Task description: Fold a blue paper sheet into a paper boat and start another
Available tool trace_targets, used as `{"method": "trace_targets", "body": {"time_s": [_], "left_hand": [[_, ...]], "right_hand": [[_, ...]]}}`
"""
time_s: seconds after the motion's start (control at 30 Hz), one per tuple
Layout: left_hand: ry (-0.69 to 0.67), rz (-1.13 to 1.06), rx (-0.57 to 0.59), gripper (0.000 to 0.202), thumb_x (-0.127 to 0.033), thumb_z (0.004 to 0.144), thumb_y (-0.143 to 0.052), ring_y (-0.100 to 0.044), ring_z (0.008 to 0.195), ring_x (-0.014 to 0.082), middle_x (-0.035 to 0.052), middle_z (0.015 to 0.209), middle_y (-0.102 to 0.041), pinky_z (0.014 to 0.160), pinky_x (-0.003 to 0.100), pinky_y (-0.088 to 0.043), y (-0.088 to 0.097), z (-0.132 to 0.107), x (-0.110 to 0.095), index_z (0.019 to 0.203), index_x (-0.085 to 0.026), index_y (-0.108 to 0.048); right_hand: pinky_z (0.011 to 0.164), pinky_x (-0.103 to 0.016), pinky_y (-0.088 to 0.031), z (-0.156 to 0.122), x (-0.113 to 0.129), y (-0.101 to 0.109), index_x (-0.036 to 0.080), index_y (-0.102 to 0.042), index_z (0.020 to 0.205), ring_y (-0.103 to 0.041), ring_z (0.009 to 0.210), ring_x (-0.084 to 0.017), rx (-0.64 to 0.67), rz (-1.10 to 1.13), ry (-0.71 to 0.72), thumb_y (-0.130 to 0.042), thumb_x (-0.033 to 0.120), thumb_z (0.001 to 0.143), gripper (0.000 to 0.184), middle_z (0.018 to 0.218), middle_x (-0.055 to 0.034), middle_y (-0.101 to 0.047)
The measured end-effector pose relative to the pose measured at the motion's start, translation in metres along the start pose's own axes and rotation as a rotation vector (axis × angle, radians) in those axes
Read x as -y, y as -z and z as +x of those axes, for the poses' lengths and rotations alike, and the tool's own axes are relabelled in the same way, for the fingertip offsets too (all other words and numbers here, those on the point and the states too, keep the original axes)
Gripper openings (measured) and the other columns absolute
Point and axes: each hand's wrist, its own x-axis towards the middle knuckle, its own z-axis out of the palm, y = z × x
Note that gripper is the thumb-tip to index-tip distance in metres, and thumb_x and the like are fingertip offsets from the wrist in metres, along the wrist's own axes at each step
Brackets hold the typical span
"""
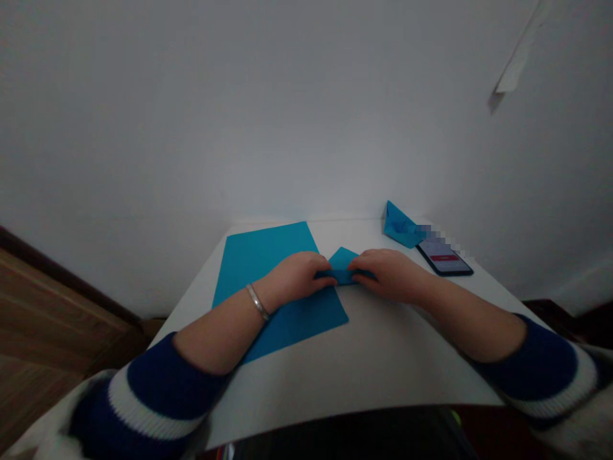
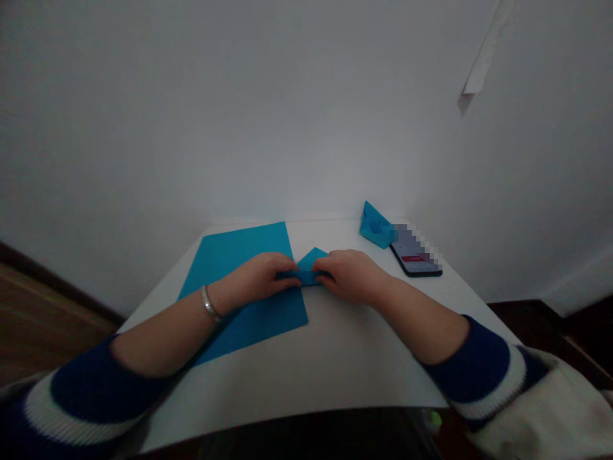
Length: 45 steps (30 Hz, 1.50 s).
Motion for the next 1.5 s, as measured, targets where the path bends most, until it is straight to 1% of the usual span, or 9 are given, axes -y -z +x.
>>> {"method": "trace_targets", "body": {"time_s": [0.17, 0.27, 0.33, 0.4, 0.67, 0.83, 1.03, 1.23, 1.5], "left_hand": [[0.073, -0.077, 0.003, 0.022, -0.037, 0.085, -0.063, -0.061, 0.080, 0.0182, 0.0038, 0.089, -0.069, 0.069, 0.026, -0.043, -0.003, 0.001, 0.005, 0.096, -0.018, -0.069], [0.114, -0.105, 0.028, 0.023, -0.037, 0.083, -0.066, -0.061, 0.080, 0.0186, 0.0036, 0.090, -0.069, 0.069, 0.026, -0.043, -0.002, 0.001, 0.006, 0.095, -0.018, -0.069], [0.085, -0.120, 0.037, 0.020, -0.034, 0.082, -0.068, -0.061, 0.081, 0.0183, 0.0030, 0.090, -0.069, 0.072, 0.026, -0.044, -0.001, 0.001, 0.006, 0.095, -0.018, -0.069], [0.050, -0.129, 0.040, 0.019, -0.030, 0.081, -0.069, -0.061, 0.083, 0.0181, 0.0027, 0.092, -0.069, 0.076, 0.026, -0.044, 0.000, 0.002, 0.006, 0.097, -0.019, -0.069], [0.056, -0.088, 0.064, 0.021, -0.031, 0.081, -0.069, -0.060, 0.086, 0.0193, 0.0052, 0.095, -0.067, 0.077, 0.028, -0.045, -0.001, 0.004, 0.006, 0.094, -0.015, -0.067], [0.079, -0.084, 0.076, 0.019, -0.031, 0.083, -0.067, -0.059, 0.086, 0.0190, 0.0058, 0.095, -0.064, 0.076, 0.029, -0.045, 0.001, 0.004, 0.005, 0.092, -0.015, -0.066], [0.018, -0.033, 0.079, 0.027, -0.037, 0.080, -0.069, -0.056, 0.094, 0.0213, 0.0071, 0.098, -0.062, 0.084, 0.031, -0.043, 0.003, 0.002, 0.006, 0.095, -0.015, -0.065], [0.112, -0.006, 0.135, 0.034, -0.044, 0.080, -0.067, -0.057, 0.089, 0.0225, 0.0072, 0.094, -0.063, 0.078, 0.032, -0.043, 0.001, 0.002, 0.008, 0.097, -0.015, -0.065], [0.179, -0.096, 0.215, 0.034, -0.040, 0.078, -0.065, -0.060, 0.087, 0.0204, 0.0044, 0.100, -0.066, 0.073, 0.027, -0.042, 0.007, -0.001, 0.010, 0.106, -0.019, -0.066]], "right_hand": [[0.066, -0.030, -0.039, 0.005, -0.003, -0.004, 0.022, -0.068, 0.098, -0.060, 0.073, -0.019, 0.008, 0.022, 0.002, -0.055, 0.029, 0.088, 0.018, 0.081, -0.0049, -0.070], [0.082, -0.037, -0.041, 0.007, -0.004, -0.006, 0.020, -0.070, 0.092, -0.061, 0.080, -0.021, -0.080, -0.037, 0.095, -0.060, 0.028, 0.085, 0.014, 0.082, -0.0062, -0.069], [0.096, -0.044, -0.035, 0.007, -0.004, -0.007, 0.020, -0.070, 0.089, -0.060, 0.088, -0.022, -0.141, -0.077, 0.169, -0.061, 0.024, 0.084, 0.011, 0.087, -0.0070, -0.070], [0.102, -0.047, -0.030, 0.008, -0.004, -0.010, 0.021, -0.070, 0.089, -0.060, 0.091, -0.022, -0.164, -0.088, 0.200, -0.059, 0.022, 0.085, 0.012, 0.089, -0.0067, -0.071], [0.080, -0.033, -0.043, 0.008, -0.011, -0.022, 0.024, -0.068, 0.101, -0.060, 0.088, -0.019, -0.149, 0.127, 0.115, -0.062, 0.023, 0.085, 0.017, 0.096, -0.0034, -0.071], [0.079, -0.033, -0.043, 0.007, -0.011, -0.027, 0.023, -0.067, 0.089, -0.058, 0.088, -0.020, -0.171, 0.153, 0.058, -0.063, 0.022, 0.083, 0.007, 0.091, -0.0028, -0.070], [0.078, -0.034, -0.043, 0.005, -0.010, -0.028, 0.022, -0.067, 0.088, -0.057, 0.088, -0.020, -0.190, 0.152, 0.045, -0.063, 0.021, 0.082, 0.007, 0.091, -0.0035, -0.070], [0.078, -0.033, -0.042, 0.004, -0.010, -0.028, 0.023, -0.067, 0.087, -0.057, 0.087, -0.020, -0.193, 0.179, 0.044, -0.063, 0.020, 0.081, 0.008, 0.088, -0.0030, -0.069], [0.073, -0.032, -0.042, 0.001, -0.013, -0.035, 0.021, -0.066, 0.085, -0.057, 0.085, -0.020, -0.203, 0.169, -0.006, -0.063, 0.020, 0.079, 0.007, 0.086, -0.0040, -0.067]]}}
